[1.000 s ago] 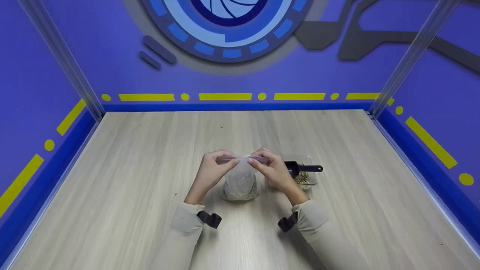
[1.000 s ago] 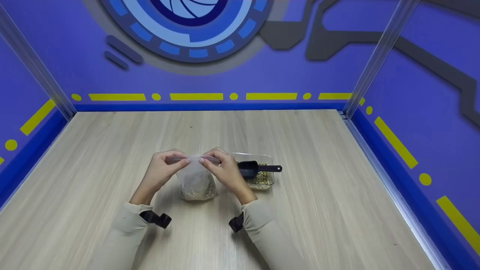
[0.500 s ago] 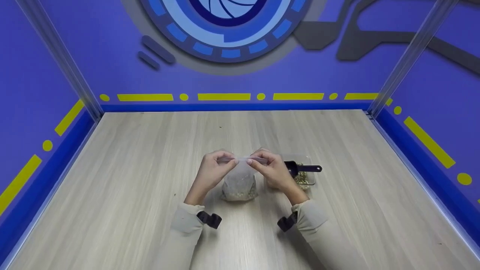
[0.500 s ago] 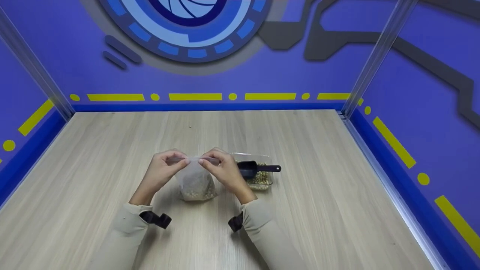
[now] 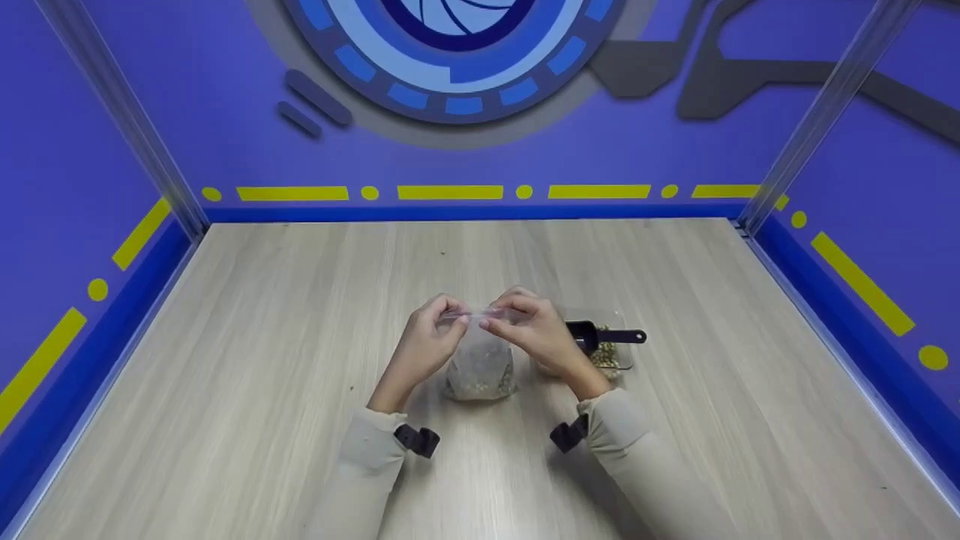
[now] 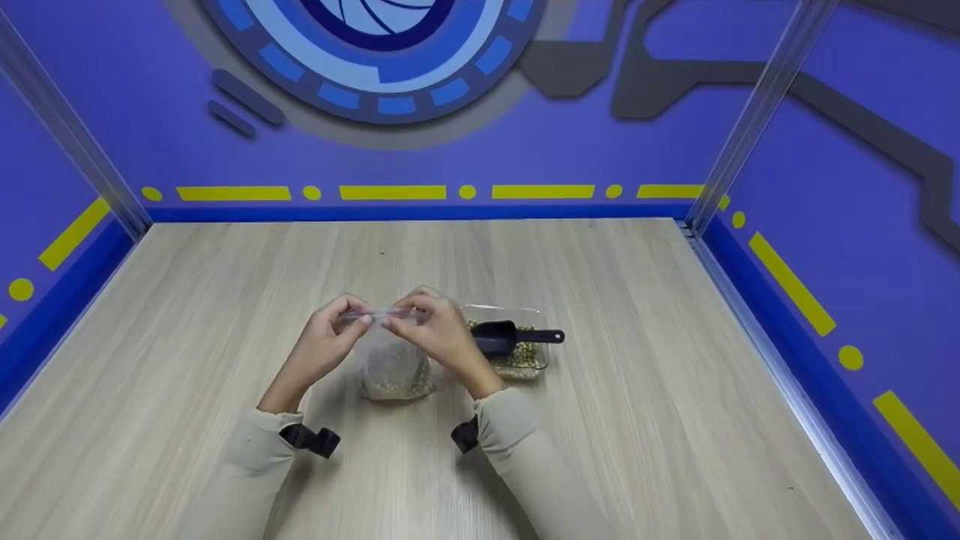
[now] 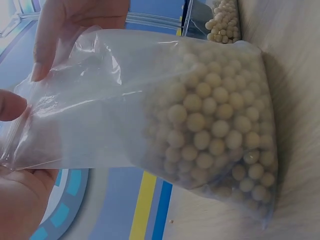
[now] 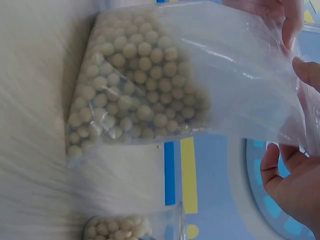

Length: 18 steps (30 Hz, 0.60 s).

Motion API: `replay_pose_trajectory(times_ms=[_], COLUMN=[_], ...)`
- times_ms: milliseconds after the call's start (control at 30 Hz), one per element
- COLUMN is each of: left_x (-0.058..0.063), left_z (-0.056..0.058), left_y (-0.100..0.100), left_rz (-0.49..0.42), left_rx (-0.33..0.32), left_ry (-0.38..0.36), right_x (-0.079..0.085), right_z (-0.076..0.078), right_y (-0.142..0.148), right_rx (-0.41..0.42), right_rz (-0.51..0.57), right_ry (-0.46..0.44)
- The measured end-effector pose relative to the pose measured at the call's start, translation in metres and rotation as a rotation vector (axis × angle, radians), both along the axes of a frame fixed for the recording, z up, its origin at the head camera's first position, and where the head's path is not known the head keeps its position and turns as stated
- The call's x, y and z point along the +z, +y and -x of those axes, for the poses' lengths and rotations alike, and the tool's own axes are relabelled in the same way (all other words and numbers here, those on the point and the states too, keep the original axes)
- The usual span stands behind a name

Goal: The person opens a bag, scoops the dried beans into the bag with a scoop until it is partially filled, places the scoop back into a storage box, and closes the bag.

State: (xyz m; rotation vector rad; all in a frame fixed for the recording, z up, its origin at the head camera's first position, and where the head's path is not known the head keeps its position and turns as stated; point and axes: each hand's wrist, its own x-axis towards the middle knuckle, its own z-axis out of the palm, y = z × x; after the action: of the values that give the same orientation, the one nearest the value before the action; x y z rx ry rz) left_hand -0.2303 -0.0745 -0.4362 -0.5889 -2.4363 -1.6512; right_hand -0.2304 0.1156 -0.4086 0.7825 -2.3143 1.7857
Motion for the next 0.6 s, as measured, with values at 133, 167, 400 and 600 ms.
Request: replay_pose_trajectory(times_ms=[133, 167, 400, 600], left_x=[0.0002, 0.0003, 0.0001, -0.0006], left_z=[0.0000, 0.0000, 0.0005, 0.0012], left_y=[-0.0002, -0.0002, 0.0003, 0.0010], left_rz=[-0.008, -0.009, -0.012, -0.004], left_rx=[-0.006, -0.004, 0.010, 0.017], left_ry=[-0.002, -0.003, -0.003, 0.016], right_x=[-0.0001, -0.0002, -0.0007, -0.0027], right_z=[0.0002, 0.0003, 0.0004, 0.0014], right_y=[-0.0029, -0.0032, -0.0037, -0.0028], right_rx=[0.005, 0.004, -0.004, -0.018], right_rz=[0.009, 0.011, 0.015, 0.006], right_ry=[0.026, 0.031, 0.065, 0.059])
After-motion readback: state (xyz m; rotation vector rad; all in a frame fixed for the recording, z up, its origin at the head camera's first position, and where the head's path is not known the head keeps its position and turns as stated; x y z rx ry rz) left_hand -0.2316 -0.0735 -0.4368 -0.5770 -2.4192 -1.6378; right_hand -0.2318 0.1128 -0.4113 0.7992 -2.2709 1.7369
